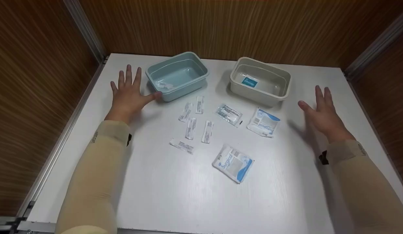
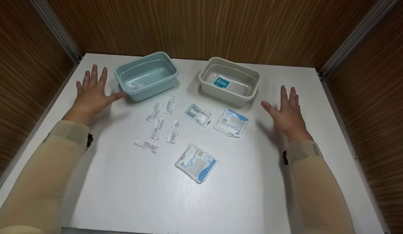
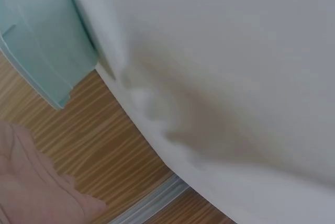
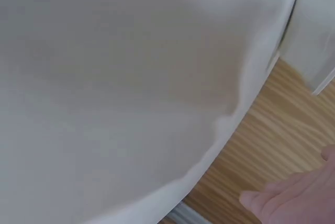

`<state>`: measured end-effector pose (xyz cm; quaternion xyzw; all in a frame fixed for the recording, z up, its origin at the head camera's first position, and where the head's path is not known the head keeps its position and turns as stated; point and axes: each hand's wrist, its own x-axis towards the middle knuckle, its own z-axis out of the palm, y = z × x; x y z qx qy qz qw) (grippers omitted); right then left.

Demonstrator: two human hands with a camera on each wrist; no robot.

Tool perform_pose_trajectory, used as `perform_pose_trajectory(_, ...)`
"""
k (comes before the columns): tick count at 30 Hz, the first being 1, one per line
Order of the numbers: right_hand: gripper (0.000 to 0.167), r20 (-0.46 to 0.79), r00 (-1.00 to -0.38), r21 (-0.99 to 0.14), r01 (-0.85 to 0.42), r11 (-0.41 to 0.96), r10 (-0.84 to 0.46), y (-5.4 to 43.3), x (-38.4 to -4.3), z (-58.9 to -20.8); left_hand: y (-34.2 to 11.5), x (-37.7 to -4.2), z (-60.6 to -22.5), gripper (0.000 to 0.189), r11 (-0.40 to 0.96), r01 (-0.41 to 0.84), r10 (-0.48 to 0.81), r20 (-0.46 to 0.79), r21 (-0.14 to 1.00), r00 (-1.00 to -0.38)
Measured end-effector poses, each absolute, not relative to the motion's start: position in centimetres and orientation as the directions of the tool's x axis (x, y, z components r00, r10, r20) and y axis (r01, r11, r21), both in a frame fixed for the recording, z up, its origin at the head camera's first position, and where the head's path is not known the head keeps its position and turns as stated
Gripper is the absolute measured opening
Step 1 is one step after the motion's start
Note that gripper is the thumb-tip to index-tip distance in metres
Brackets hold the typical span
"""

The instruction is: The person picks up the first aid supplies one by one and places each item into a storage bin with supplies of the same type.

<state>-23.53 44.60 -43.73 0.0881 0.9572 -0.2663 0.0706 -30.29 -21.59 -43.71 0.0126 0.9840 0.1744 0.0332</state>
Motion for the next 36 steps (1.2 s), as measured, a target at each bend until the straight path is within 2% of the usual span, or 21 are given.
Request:
perform_pose_trajectory(9, 0.124, -0.245, -0.967, -0.538, 0.194, 0.82, 0.068, 43.1, -21.7, -43.7, -19.8, -32.1, -43.4, 0.141, 0.919, 0.016, 0.06, -0.098, 0.395, -0.993)
perform_pose_trajectory(16, 0.115, -0.279, -0.96, -0.487, 0.145, 0.862, 0.004, 40.6, -20.8, -43.6, -19.2, -32.9, -43.4, 0.146, 0.906, 0.017, 0.07, -0.111, 0.422, -0.991)
perform_pose_trajectory(24, 0.135, -0.322, -0.942, -0.388, 0.041, 0.921, -0.094, 36.4, -21.2, -44.0, -19.4, -33.3, -43.7, 0.149, 0.91, -0.006, 0.052, -0.13, 0.414, -0.99)
perform_pose_trajectory(30, 0.149, -0.36, -0.925, -0.324, -0.002, 0.946, -0.125, 35.1, -21.2, -44.9, -19.4, -33.2, -44.1, 0.156, 0.921, -0.018, 0.035, -0.129, 0.39, -0.991)
perform_pose_trajectory(36, 0.151, -0.317, -0.935, -0.29, -0.064, 0.955, -0.159, 34.7, -20.6, -45.3, -19.0, -33.0, -43.4, 0.156, 0.925, -0.032, 0.022, -0.137, 0.378, -0.99)
